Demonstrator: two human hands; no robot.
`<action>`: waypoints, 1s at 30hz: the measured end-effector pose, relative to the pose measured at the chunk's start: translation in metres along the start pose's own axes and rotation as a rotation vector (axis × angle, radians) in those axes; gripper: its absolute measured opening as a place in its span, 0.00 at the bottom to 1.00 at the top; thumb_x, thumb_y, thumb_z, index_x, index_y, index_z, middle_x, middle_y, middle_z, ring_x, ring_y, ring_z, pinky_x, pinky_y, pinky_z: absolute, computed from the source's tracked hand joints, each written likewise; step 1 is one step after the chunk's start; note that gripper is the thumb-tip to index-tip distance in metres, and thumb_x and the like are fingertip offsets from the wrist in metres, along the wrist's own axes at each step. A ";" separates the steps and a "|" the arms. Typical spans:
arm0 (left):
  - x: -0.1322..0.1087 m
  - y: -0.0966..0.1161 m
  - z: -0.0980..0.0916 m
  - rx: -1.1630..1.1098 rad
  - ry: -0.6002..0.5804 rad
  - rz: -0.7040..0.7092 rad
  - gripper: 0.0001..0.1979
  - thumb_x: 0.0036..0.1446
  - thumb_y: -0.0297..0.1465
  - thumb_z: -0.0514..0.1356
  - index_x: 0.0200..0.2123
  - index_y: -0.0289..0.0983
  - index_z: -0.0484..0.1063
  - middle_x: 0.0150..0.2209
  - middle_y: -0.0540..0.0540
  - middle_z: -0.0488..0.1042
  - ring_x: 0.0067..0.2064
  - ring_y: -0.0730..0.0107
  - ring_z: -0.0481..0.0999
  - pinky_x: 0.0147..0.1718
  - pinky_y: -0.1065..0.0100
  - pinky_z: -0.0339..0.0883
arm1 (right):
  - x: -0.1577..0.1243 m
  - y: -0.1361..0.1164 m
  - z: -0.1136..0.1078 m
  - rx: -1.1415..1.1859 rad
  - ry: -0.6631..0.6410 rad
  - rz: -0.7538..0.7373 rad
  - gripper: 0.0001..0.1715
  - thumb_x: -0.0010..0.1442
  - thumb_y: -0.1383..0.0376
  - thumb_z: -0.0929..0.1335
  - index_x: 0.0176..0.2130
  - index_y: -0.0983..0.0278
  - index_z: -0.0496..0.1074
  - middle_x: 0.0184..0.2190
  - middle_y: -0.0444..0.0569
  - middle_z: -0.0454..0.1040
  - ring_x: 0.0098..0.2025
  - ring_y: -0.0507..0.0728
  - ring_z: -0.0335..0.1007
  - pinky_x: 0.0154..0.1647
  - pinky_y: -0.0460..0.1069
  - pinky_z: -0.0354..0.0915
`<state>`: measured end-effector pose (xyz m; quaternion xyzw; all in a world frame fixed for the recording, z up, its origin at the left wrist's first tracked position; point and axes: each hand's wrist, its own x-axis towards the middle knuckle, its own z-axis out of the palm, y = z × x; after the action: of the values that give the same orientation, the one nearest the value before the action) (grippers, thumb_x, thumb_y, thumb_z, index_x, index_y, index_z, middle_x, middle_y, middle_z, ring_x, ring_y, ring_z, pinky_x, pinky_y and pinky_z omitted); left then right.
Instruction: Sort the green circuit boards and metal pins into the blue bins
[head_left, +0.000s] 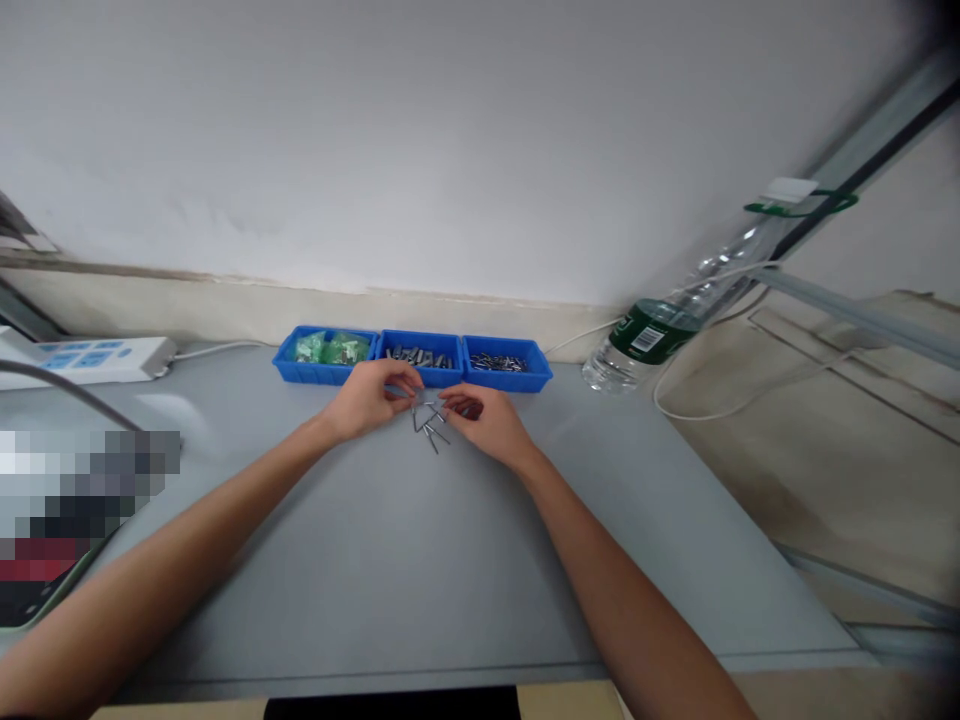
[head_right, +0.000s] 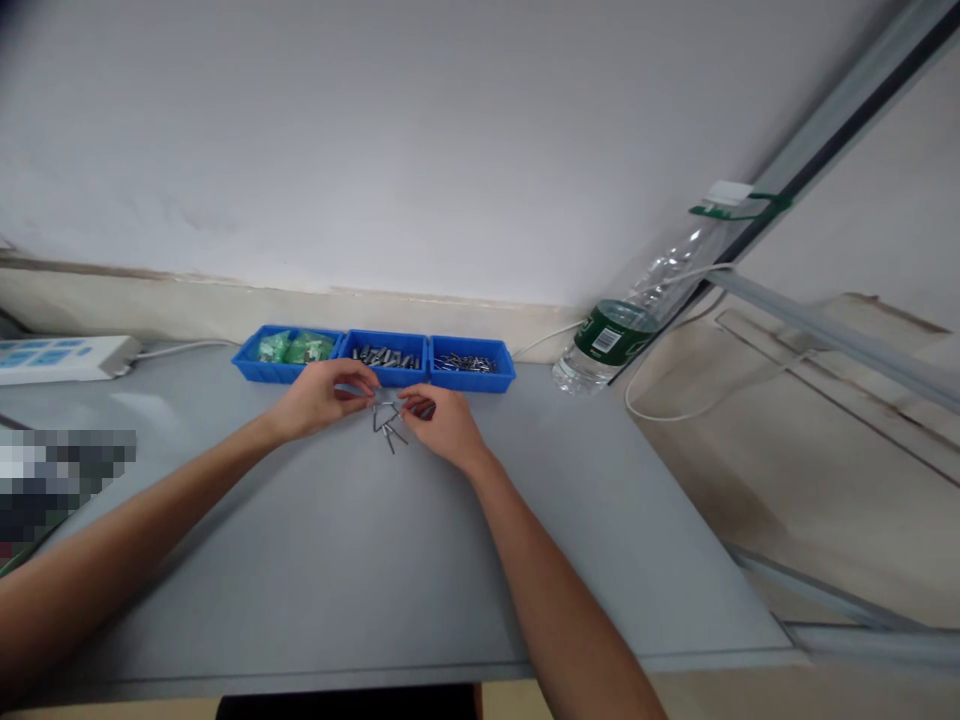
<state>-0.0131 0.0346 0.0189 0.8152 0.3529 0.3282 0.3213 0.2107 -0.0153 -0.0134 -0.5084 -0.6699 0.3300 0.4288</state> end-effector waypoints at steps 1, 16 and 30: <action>0.000 0.001 0.000 -0.039 0.012 -0.007 0.07 0.54 0.29 0.65 0.38 0.36 0.76 0.38 0.43 0.81 0.39 0.64 0.83 0.39 0.66 0.80 | 0.001 0.000 0.000 0.065 -0.011 0.017 0.14 0.56 0.61 0.74 0.44 0.61 0.81 0.36 0.49 0.83 0.36 0.56 0.78 0.40 0.51 0.72; -0.001 0.008 0.000 0.047 -0.065 0.020 0.08 0.59 0.33 0.63 0.40 0.36 0.75 0.37 0.44 0.81 0.37 0.66 0.81 0.38 0.67 0.76 | 0.003 -0.015 -0.007 0.456 0.043 0.220 0.12 0.48 0.59 0.77 0.35 0.60 0.83 0.31 0.48 0.83 0.33 0.54 0.75 0.38 0.49 0.68; -0.007 0.001 0.015 0.390 -0.233 -0.094 0.04 0.57 0.31 0.63 0.32 0.37 0.74 0.32 0.46 0.77 0.33 0.66 0.73 0.32 0.66 0.64 | 0.009 -0.009 -0.018 0.580 0.536 0.249 0.20 0.44 0.62 0.72 0.40 0.60 0.82 0.45 0.51 0.83 0.34 0.57 0.78 0.34 0.50 0.68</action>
<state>-0.0052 0.0246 0.0086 0.8769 0.4077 0.1423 0.2111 0.2224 -0.0089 0.0045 -0.5116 -0.3469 0.4104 0.6705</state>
